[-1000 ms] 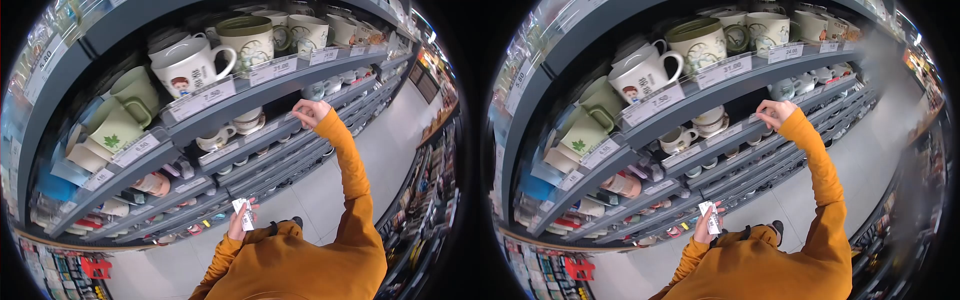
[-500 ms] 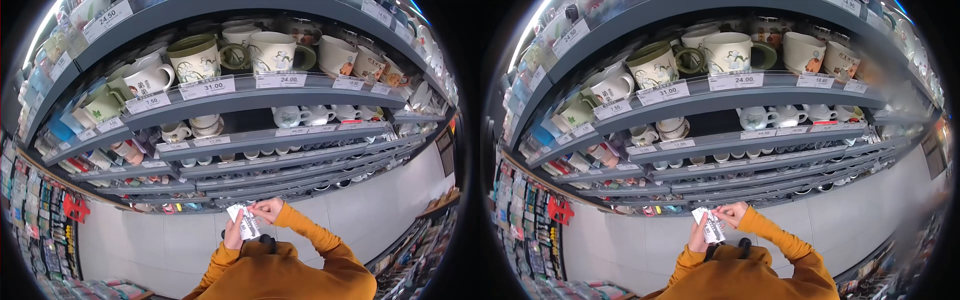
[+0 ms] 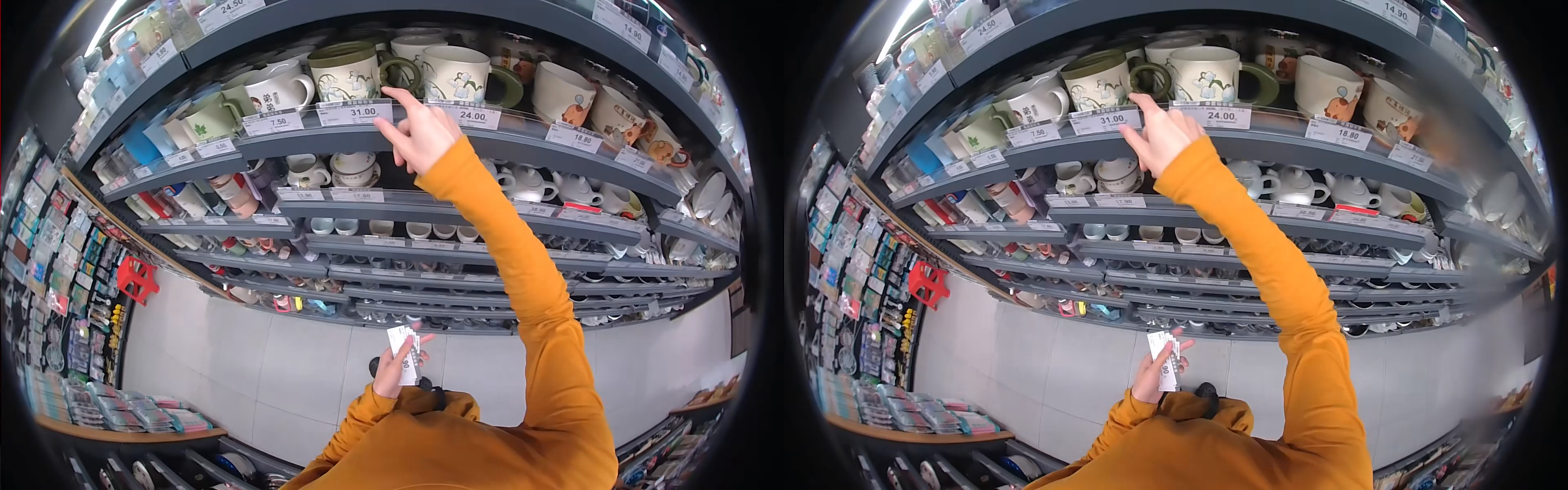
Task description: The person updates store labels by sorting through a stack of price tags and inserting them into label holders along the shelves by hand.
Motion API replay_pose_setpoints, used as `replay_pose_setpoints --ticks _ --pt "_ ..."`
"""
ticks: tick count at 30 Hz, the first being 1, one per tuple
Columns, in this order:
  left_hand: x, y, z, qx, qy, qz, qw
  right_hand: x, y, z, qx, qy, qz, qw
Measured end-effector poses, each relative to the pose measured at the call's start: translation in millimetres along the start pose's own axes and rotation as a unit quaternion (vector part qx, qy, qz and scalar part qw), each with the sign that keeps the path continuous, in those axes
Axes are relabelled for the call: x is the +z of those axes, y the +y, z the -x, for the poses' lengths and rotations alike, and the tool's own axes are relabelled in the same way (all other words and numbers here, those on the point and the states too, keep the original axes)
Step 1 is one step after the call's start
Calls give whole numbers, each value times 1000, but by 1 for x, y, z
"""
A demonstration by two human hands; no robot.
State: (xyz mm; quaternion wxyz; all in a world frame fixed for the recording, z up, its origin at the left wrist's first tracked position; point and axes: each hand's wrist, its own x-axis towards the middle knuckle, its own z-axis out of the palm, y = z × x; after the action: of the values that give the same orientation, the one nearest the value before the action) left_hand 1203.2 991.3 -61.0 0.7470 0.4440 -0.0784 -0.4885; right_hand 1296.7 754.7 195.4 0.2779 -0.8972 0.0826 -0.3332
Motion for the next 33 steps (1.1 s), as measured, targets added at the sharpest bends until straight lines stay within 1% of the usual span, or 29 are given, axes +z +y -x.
replay_pose_setpoints --ticks 2,5,8,11,12,13,15,16,17,18,19,21,22,23,25,27,28,31,32,33 --pt "4 -4 5 -20 -4 23 1000 7 2 -13 -5 5 -3 1000" --pt "3 -10 9 -16 -8 51 999 11 7 -22 -18 13 -61 998" --pt "2 -11 8 -22 10 61 998 -3 -4 -15 -2 53 -136 989" --pt "-3 -16 2 2 17 74 997 -17 -8 13 -15 92 -176 980" --pt "0 -14 2 20 23 85 996 -19 -7 34 2 89 -208 974" --pt "5 -10 2 37 28 95 994 -15 0 59 -3 98 -214 972" --pt "10 -9 -2 71 32 109 991 2 22 123 102 40 -231 967" --pt "11 -10 -5 89 32 111 989 13 33 154 160 -6 -241 957" --pt "11 -10 -8 107 32 113 987 33 51 188 221 -28 -278 934" --pt "13 -8 -11 95 35 114 988 47 64 213 285 -36 -392 874" --pt "15 -7 -14 87 25 116 989 55 70 232 314 -8 -455 833" --pt "20 -3 -15 60 17 122 991 55 66 246 341 31 -459 820" --pt "24 -1 -16 58 6 109 992 45 59 244 348 41 -448 823" --pt "27 1 -16 53 29 96 993 36 54 239 371 63 -454 808" --pt "26 6 -19 60 55 34 996 9 53 229 336 31 -447 829" --pt "30 11 -25 110 60 41 991 -1 51 225 323 23 -433 842" --pt "36 19 -27 112 76 66 989 -1 53 228 322 6 -445 835" --pt "47 33 -30 179 50 117 976 13 46 236 334 -13 -451 827" --pt "53 37 -29 194 61 136 970 18 44 237 329 -19 -462 824" --pt "54 35 -29 211 90 88 969 25 41 239 331 -24 -482 811"
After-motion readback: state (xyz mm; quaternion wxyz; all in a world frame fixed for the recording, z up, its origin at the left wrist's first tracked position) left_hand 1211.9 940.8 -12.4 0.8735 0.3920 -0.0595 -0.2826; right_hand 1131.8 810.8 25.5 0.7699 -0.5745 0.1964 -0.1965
